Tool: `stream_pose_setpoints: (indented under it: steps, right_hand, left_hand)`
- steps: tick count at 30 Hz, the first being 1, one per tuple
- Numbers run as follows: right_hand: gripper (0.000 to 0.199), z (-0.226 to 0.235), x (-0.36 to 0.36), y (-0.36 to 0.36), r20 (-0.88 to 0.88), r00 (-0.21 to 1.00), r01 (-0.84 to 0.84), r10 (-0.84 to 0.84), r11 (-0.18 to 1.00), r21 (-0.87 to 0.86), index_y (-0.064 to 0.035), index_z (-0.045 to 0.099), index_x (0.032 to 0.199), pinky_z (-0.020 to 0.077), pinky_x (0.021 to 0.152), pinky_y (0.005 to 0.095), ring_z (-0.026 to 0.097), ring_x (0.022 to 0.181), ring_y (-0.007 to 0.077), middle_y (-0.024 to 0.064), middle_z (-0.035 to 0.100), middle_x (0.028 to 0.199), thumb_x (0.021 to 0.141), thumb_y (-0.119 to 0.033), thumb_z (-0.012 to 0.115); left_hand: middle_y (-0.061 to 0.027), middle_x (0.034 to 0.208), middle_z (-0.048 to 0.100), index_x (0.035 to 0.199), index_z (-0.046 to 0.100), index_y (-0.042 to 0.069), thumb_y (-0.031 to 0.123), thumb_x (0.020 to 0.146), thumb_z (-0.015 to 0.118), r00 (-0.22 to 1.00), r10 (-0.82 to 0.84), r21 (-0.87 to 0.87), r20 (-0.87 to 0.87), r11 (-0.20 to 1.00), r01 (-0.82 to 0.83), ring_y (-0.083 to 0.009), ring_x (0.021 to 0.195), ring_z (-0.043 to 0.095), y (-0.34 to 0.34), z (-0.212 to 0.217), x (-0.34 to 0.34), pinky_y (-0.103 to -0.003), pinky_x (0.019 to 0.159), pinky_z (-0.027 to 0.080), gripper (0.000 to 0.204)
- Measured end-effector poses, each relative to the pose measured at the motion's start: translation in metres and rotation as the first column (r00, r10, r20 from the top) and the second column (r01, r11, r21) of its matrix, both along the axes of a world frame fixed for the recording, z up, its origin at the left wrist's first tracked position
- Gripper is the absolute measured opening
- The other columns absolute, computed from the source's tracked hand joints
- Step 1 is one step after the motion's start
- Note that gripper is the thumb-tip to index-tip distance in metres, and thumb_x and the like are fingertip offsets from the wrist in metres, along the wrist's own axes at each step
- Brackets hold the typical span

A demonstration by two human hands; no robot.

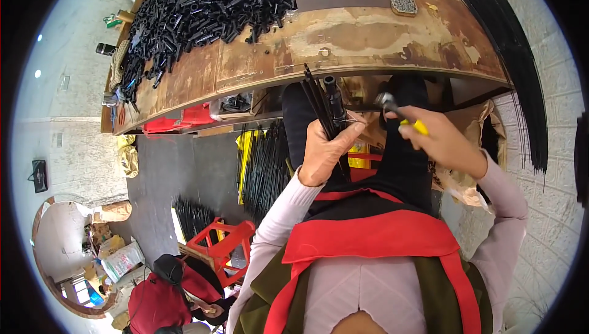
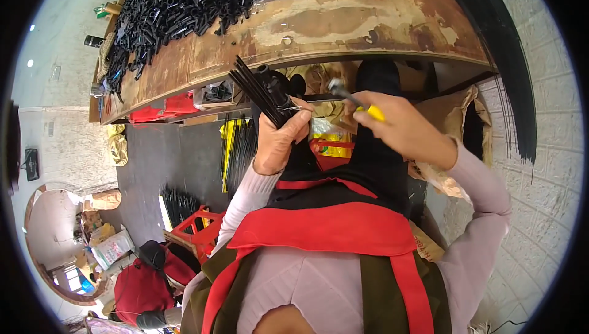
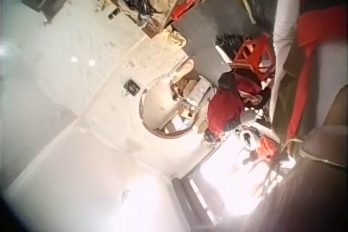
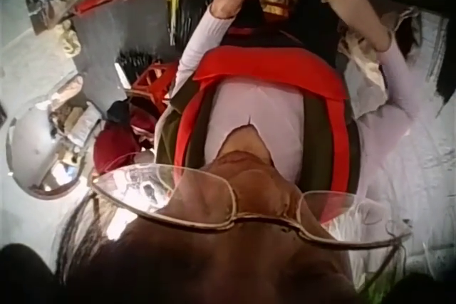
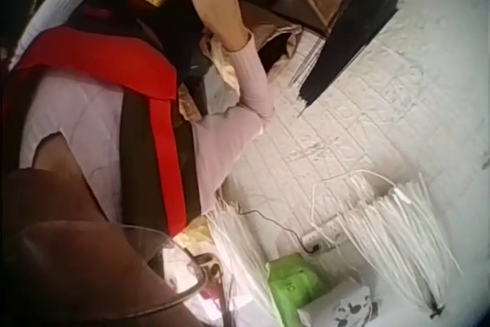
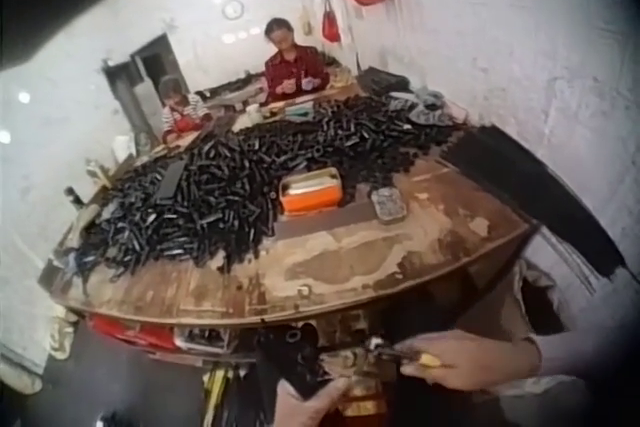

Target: Assembling, grouping, and trimming bundles of black cables using pliers.

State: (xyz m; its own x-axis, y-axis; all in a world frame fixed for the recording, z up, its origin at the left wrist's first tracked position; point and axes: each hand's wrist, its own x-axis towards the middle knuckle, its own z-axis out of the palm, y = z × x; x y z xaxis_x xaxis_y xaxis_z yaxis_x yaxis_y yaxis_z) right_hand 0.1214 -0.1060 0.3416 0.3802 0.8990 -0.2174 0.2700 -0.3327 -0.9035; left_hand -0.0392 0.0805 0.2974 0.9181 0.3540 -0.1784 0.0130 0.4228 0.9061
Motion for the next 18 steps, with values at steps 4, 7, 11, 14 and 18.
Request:
stream_pose_setpoints:
  steps: [4,7,11,14,18]
  right_hand:
    - [0.054,-0.007,-0.029,0.001,0.55,0.835,-0.056,-0.012,0.993,0.106,-0.0042,0.051,0.134,0.045,0.083,0.0383,0.055,0.093,0.0271,0.0152,0.051,0.107,0.081,0.006,0.06]
    - [0.064,-0.014,-0.038,0.01,0.728,0.684,-0.056,-0.048,0.991,0.119,-0.0059,0.049,0.137,0.0434,0.088,0.0394,0.052,0.099,0.0312,0.0144,0.051,0.11,0.076,0.01,0.061]
    - [0.064,-0.009,-0.04,0.019,0.771,0.631,-0.054,-0.091,0.986,0.16,-0.0067,0.049,0.137,0.0437,0.087,0.0396,0.052,0.098,0.0313,0.014,0.051,0.109,0.077,0.009,0.062]
    - [0.062,-0.008,-0.036,0.02,0.813,0.575,-0.07,-0.097,0.983,0.167,-0.0072,0.049,0.137,0.0436,0.085,0.0395,0.051,0.097,0.0309,0.0143,0.05,0.108,0.078,0.007,0.061]
    - [0.058,0.006,-0.027,0.018,0.887,0.461,-0.137,0.013,0.989,0.057,-0.0094,0.051,0.137,0.0452,0.079,0.0372,0.053,0.088,0.0284,0.0114,0.051,0.097,0.08,0.002,0.059]
  left_hand:
    - [0.0052,0.077,0.055,0.121,0.06,0.0,0.023,0.091,0.07,0.99,-0.059,-0.027,0.13,0.998,0.062,-0.0027,0.064,0.042,0.0,-0.004,0.002,-0.019,0.057,0.034,0.039]
    - [0.0053,0.079,0.055,0.126,0.058,-0.001,0.032,0.092,0.069,0.984,-0.099,0.068,0.146,0.994,0.09,-0.0029,0.066,0.042,-0.001,-0.004,0.0,-0.019,0.059,0.035,0.049]
    - [0.0056,0.08,0.055,0.127,0.057,0.0,0.035,0.092,0.069,0.984,-0.106,0.073,0.142,0.993,0.096,-0.0029,0.066,0.042,-0.002,0.0,-0.002,-0.02,0.059,0.036,0.051]
    - [0.0056,0.081,0.056,0.128,0.056,0.0,0.036,0.092,0.068,0.98,-0.08,0.009,0.184,0.997,0.08,-0.0026,0.067,0.043,-0.004,0.005,-0.002,-0.019,0.059,0.036,0.053]
    - [0.0046,0.085,0.06,0.131,0.055,0.0,0.037,0.092,0.068,0.977,-0.127,0.057,0.173,0.991,0.119,-0.0018,0.067,0.044,0.003,-0.004,-0.004,-0.018,0.058,0.035,0.055]
